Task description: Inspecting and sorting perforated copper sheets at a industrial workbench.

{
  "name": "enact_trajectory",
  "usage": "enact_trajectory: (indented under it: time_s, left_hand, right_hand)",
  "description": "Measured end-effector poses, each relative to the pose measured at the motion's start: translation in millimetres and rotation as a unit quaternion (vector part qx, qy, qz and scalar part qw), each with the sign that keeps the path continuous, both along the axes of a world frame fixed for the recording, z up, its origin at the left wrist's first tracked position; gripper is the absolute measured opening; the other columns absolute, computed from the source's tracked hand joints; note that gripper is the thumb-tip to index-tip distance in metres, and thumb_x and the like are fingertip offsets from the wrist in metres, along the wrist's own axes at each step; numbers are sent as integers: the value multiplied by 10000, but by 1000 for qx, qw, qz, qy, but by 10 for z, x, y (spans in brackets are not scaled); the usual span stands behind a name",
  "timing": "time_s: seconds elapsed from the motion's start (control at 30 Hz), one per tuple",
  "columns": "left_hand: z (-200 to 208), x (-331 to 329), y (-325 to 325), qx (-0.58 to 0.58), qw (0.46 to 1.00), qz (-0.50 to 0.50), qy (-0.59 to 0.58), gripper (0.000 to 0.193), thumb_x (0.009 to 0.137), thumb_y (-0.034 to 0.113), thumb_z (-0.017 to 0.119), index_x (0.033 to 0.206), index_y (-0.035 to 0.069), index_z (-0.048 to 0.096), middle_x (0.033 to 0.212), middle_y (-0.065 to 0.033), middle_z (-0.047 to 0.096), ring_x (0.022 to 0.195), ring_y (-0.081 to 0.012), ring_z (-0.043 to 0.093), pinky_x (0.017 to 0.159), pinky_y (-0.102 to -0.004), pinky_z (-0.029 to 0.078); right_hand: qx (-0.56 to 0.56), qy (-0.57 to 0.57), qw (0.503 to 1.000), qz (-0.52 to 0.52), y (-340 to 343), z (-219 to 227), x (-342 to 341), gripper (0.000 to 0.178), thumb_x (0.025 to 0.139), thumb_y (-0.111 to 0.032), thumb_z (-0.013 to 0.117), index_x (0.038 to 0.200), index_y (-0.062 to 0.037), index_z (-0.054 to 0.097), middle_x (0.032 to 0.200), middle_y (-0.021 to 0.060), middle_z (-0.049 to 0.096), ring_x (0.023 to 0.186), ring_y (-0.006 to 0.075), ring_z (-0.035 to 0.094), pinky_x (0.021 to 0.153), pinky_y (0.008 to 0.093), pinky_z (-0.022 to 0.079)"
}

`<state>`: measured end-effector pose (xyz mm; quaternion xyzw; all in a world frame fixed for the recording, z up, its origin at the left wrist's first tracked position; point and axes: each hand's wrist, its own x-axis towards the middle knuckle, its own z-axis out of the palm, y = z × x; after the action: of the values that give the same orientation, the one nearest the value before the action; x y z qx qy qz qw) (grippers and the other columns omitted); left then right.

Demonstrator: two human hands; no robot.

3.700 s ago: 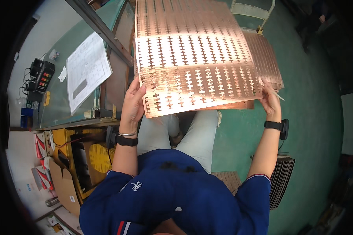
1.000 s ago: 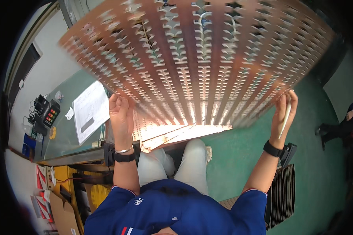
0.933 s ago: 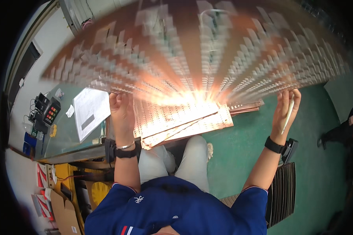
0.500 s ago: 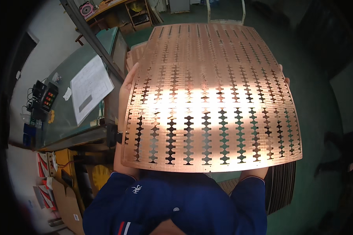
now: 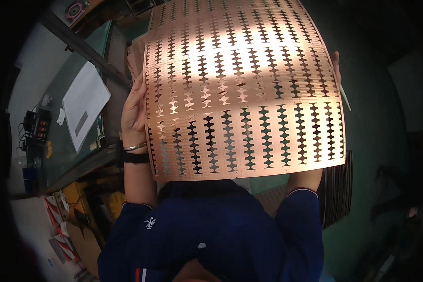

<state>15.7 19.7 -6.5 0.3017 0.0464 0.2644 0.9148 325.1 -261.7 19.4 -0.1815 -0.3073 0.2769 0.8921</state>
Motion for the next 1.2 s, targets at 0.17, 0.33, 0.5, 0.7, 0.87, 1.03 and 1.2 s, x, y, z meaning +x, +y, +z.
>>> enact_trajectory:
  time_s: [0.17,0.33,0.5,0.7,0.87,1.03,1.2]
  left_hand:
    - [-122,-25,127,45,998,31,36,429,894,0,467,1305,-31,351,1238,-164,497,1099,-220,541,911,-329,502]
    - [-188,-115,155,71,992,78,67,452,895,14,473,1323,-14,331,1228,-154,516,1100,-203,543,918,-329,494]
    - [-252,-179,208,91,988,87,85,457,893,11,476,1326,-11,330,1243,-151,507,1108,-200,538,919,-324,488]
    - [-312,-145,249,112,983,104,103,458,897,3,459,1335,-13,326,1293,-155,466,1154,-202,502,977,-329,438]
    - [-153,-101,155,115,983,117,88,443,874,-19,493,1296,-24,357,1219,-145,522,1098,-185,540,930,-301,472]
    - [-183,-100,180,121,981,121,91,437,877,-18,485,1297,-18,365,1219,-144,523,1100,-188,539,920,-301,478]
    - [-187,-116,116,98,981,143,82,408,879,-19,479,1279,-1,399,1202,-131,537,1068,-179,553,904,-293,486]
  right_hand:
    - [-52,-16,997,-48,-153,16,-205,294,929,-143,408,1222,-131,434,1335,137,420,1214,243,449,963,405,461]
    - [-140,-72,977,-143,-199,17,-285,404,888,-56,432,1273,-125,330,1353,150,401,1217,230,445,993,398,426]
    - [-154,-68,976,-138,-304,103,-369,404,855,9,489,1245,-32,394,1366,193,378,1246,255,407,1020,346,379]
    - [-159,-87,978,-105,-353,110,-298,393,864,38,447,1244,-63,424,1395,184,339,1266,260,376,1032,346,349]
    - [-158,-106,975,-114,-365,85,-207,383,874,42,438,1249,-34,431,1382,200,354,1239,265,416,982,337,418]
    - [-162,-122,974,-98,-351,14,-164,389,886,50,387,1263,-41,403,1407,199,307,1269,272,368,1012,337,383]
    - [-184,-134,966,-125,-377,1,-221,386,883,36,416,1261,-40,417,1397,215,319,1267,276,375,1011,344,380]
